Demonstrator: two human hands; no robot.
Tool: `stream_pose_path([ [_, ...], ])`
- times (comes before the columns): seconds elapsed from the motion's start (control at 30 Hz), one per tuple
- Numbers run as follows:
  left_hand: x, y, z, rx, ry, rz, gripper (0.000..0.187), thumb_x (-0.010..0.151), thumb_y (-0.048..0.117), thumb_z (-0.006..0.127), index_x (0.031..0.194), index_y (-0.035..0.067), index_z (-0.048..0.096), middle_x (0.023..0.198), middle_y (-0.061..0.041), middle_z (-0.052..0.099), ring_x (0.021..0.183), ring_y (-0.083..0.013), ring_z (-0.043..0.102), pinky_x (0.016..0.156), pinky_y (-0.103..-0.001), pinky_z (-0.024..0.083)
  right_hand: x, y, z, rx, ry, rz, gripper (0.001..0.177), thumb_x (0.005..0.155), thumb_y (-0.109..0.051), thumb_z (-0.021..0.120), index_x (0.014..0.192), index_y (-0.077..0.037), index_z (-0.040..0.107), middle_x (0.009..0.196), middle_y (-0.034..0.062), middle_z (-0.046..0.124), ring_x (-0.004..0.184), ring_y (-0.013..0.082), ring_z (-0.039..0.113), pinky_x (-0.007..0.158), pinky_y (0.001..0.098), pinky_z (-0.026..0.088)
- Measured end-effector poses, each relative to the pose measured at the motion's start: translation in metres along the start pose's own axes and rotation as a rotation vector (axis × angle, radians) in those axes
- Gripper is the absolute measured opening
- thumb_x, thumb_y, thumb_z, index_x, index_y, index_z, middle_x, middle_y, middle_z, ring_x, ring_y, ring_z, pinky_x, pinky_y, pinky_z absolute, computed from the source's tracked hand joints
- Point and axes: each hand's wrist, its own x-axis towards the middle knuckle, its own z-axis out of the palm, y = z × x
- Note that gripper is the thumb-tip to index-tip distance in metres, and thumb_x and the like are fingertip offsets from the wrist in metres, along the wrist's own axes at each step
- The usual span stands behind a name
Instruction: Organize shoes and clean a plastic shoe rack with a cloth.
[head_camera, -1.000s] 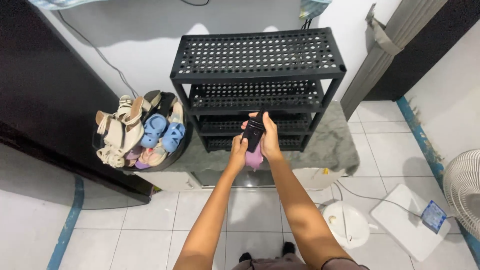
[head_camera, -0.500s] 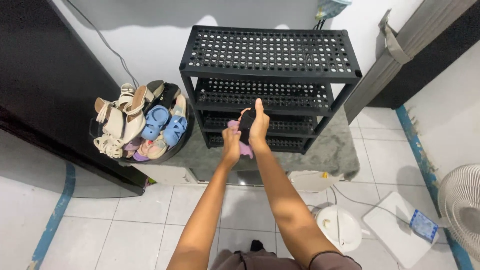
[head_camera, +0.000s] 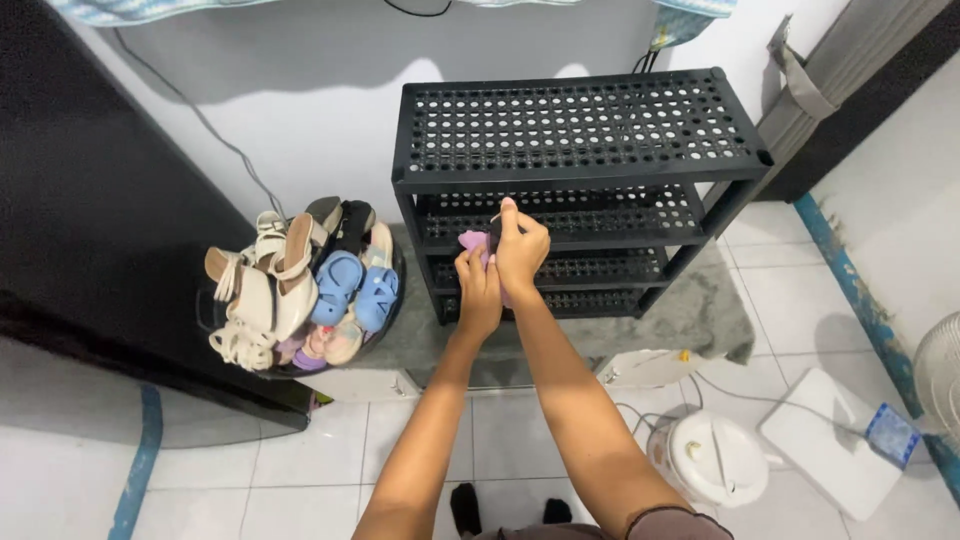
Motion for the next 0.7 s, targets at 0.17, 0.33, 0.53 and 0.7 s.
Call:
stream_pose_path([
  [0.17, 0.014, -0.010, -0.019, -0.017, -0.069, -0.051, 0.046, 0.110, 0.025, 0.038, 0.149, 0.000, 0.042, 0.141, -0.025, 0.039, 0.128, -0.0421, 0.045, 0.110, -0.046, 0.037, -0.017, -0.019, 0.015, 0.052, -0.128, 0.097, 0.054, 0.095, -0.048, 0.063, 0.072, -0.001, 0.075, 0.057, 0.0089, 0.064, 0.052, 0.0178, 0.059, 0.056, 0.0348, 0.046],
  [0.33, 0.018, 0.001, -0.029, -0.002, -0.057, 0.011, 0.044, 0.110, 0.020, 0.034, 0.147, -0.004, 0.037, 0.143, -0.026, 0.038, 0.127, -0.0419, 0.048, 0.109, -0.046, 0.038, -0.016, -0.015, 0.024, 0.120, -0.236, 0.091, 0.049, 0.094, -0.042, 0.062, 0.071, -0.001, 0.075, 0.058, 0.0052, 0.066, 0.052, 0.0130, 0.059, 0.053, 0.0310, 0.046],
  [0.53, 0.015, -0.002, -0.014, -0.128, -0.072, -0.019, 0.047, 0.110, 0.024, 0.025, 0.145, -0.005, 0.039, 0.143, -0.025, 0.038, 0.130, -0.0409, 0.047, 0.110, -0.046, 0.037, -0.013, -0.007, 0.012, 0.093, -0.260, 0.007, 0.047, 0.097, -0.037, 0.061, 0.073, 0.000, 0.075, 0.062, 0.0047, 0.070, 0.060, 0.0113, 0.064, 0.061, 0.0282, 0.050],
  [0.7, 0.015, 0.017, 0.025, -0.126, -0.203, -0.008, 0.048, 0.110, 0.027, 0.025, 0.143, 0.000, 0.047, 0.138, -0.024, 0.043, 0.127, -0.0413, 0.048, 0.111, -0.047, 0.037, 0.006, 0.025, -0.025, 0.254, -0.015, -0.002, 0.048, 0.101, -0.032, 0.057, 0.074, 0.005, 0.074, 0.065, 0.0067, 0.069, 0.062, 0.0140, 0.062, 0.063, 0.0307, 0.050],
])
